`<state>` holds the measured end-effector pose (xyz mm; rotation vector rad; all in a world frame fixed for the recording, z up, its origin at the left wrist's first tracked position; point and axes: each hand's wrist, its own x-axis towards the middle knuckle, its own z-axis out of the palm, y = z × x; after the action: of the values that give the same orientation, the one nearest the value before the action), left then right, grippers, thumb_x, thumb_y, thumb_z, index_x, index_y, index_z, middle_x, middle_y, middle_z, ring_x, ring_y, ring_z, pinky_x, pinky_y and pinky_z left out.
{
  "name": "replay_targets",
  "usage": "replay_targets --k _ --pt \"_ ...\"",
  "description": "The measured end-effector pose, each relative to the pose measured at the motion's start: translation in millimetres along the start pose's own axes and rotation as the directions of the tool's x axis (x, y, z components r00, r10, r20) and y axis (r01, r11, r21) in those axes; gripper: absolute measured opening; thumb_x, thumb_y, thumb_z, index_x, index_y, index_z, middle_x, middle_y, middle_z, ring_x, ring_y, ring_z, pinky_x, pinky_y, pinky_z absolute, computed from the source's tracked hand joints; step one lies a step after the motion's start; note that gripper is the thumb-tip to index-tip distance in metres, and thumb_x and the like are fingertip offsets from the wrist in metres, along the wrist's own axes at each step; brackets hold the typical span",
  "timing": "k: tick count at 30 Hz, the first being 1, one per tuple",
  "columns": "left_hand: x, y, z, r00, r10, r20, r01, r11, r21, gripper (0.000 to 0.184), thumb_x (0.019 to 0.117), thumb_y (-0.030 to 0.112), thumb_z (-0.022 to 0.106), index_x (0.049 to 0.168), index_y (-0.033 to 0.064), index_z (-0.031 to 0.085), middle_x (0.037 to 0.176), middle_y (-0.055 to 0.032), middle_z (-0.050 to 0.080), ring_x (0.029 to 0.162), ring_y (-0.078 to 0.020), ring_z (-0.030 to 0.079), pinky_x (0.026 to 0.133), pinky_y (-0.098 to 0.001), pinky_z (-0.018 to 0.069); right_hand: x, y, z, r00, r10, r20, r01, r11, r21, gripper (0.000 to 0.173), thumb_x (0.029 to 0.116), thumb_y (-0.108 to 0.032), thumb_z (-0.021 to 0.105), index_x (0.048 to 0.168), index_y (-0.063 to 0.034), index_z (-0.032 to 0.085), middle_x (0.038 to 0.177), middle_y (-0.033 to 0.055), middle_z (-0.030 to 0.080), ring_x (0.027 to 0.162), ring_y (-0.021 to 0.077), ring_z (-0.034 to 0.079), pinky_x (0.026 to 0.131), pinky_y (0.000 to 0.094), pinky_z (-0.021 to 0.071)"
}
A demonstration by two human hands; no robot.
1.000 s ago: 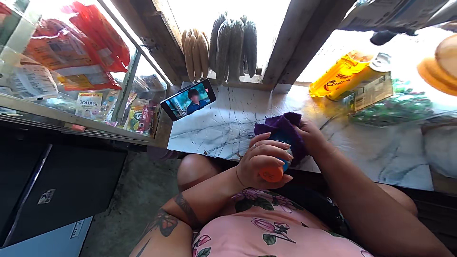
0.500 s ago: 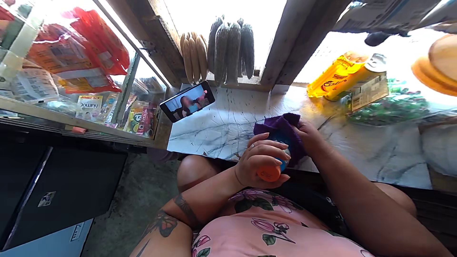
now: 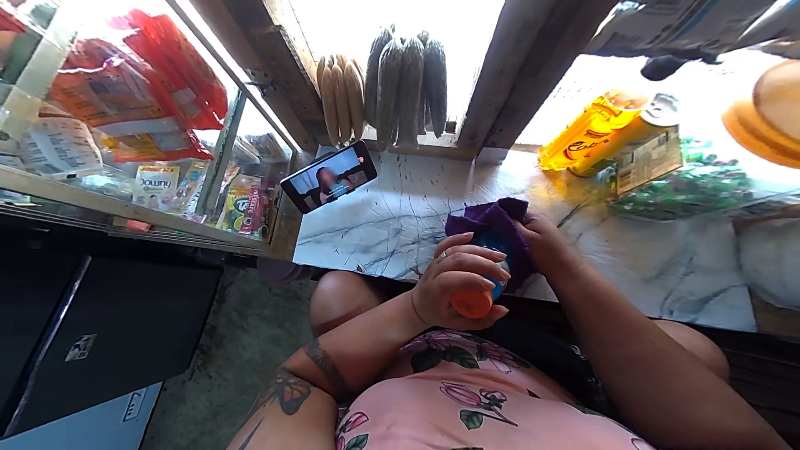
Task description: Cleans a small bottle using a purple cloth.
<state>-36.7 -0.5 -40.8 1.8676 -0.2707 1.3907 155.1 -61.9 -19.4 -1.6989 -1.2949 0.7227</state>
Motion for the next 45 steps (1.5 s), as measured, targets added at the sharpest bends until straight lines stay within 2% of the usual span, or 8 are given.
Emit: replay_targets --k 10,15,20,24,31,34,38,45 --pt "2 0 0 1.0 -0.009 -0.008 0.009 1.0 0.002 0.038 0.0982 0.032 0.067 0.132 0.0198 0.052 0.117 -0.0007 0.067 0.118 -0.0155 0.062 0.118 -0.0465 0.0356 -1 1 1 1.0 0.014 -0.011 -0.014 1.0 0.02 0.028 0.1051 -0.013 0.045 0.106 0.0024 0.068 0.099 0.0106 0.068 0.095 0.0112 0.063 0.09 0.0333 0.0507" --pt "25 8 9 0.954 -0.255 -0.16 0.251 0.967 -0.044 0.047 0.0926 0.03 0.073 0.133 0.0199 0.049 0.13 -0.0053 0.059 0.127 -0.021 0.056 0.108 -0.0424 0.0473 -5 3 3 0.988 0.135 -0.075 -0.126 0.984 0.125 0.029 0.1079 -0.019 0.043 0.112 -0.0007 0.065 0.096 0.0062 0.066 0.088 0.0058 0.063 0.085 0.0308 0.0523" --pt "62 5 20 0.795 -0.53 -0.295 0.448 0.841 -0.302 0.035 0.0885 0.009 0.072 0.119 0.0077 0.054 0.112 -0.0067 0.063 0.105 -0.0121 0.064 0.091 -0.0309 0.0554 -17 13 13 0.967 0.056 -0.25 -0.018 0.988 0.154 0.031 0.1069 -0.021 0.042 0.114 0.002 0.062 0.095 0.0021 0.064 0.09 -0.0026 0.061 0.085 0.0214 0.0521" --pt "71 -12 21 0.799 -0.528 -0.288 0.405 0.826 -0.392 0.032 0.0896 0.009 0.07 0.117 0.0081 0.053 0.103 -0.0058 0.065 0.091 -0.0092 0.066 0.08 -0.0246 0.0563 -25 25 18 0.951 -0.124 -0.284 0.168 0.976 0.137 0.03 0.1036 -0.018 0.046 0.116 0.005 0.061 0.102 0.0005 0.066 0.1 -0.0065 0.06 0.092 0.0164 0.05" --pt "59 -28 4 0.841 -0.443 -0.312 0.307 0.864 -0.398 0.028 0.0931 0.024 0.069 0.113 0.0122 0.054 0.102 -0.002 0.064 0.095 -0.008 0.065 0.084 -0.0248 0.0554 -22 29 11 0.971 -0.178 -0.159 0.202 0.968 0.148 0.03 0.0943 -0.012 0.06 0.117 0.0075 0.06 0.106 0.0003 0.067 0.102 -0.0092 0.059 0.095 0.0128 0.0477" --pt "61 -29 2 0.826 -0.468 -0.315 0.312 0.844 -0.436 0.027 0.0902 0.019 0.07 0.111 0.011 0.054 0.1 -0.0023 0.064 0.093 -0.0073 0.065 0.081 -0.0239 0.0558 -14 16 0 0.998 -0.057 -0.006 0.058 0.997 0.055 0.051 0.0802 -0.013 0.068 0.123 0.0116 0.057 0.114 0.0095 0.064 0.104 -0.0032 0.059 0.092 0.0161 0.0483" --pt "60 -33 -1 0.815 -0.502 -0.289 0.334 0.815 -0.474 0.027 0.0924 0.026 0.069 0.109 0.0106 0.055 0.096 -0.0017 0.066 0.089 -0.0063 0.065 0.078 -0.0239 0.0558 -10 -11 4 0.987 -0.16 0.029 0.163 0.958 -0.235 0.072 0.0725 -0.034 0.077 0.125 0.0118 0.059 0.121 0.0268 0.065 0.116 0.0353 0.062 0.097 0.0541 0.0483" --pt "58 -25 3 0.855 -0.466 -0.226 0.322 0.82 -0.474 0.028 0.0874 0.011 0.071 0.109 0.003 0.055 0.098 -0.0069 0.067 0.093 -0.0098 0.067 0.082 -0.0278 0.0575 -21 11 11 0.94 -0.338 -0.045 0.328 0.933 -0.151 0.063 0.0956 -0.045 0.056 0.123 0.0118 0.059 0.118 0.0201 0.067 0.118 0.0075 0.059 0.106 0.0242 0.0429"
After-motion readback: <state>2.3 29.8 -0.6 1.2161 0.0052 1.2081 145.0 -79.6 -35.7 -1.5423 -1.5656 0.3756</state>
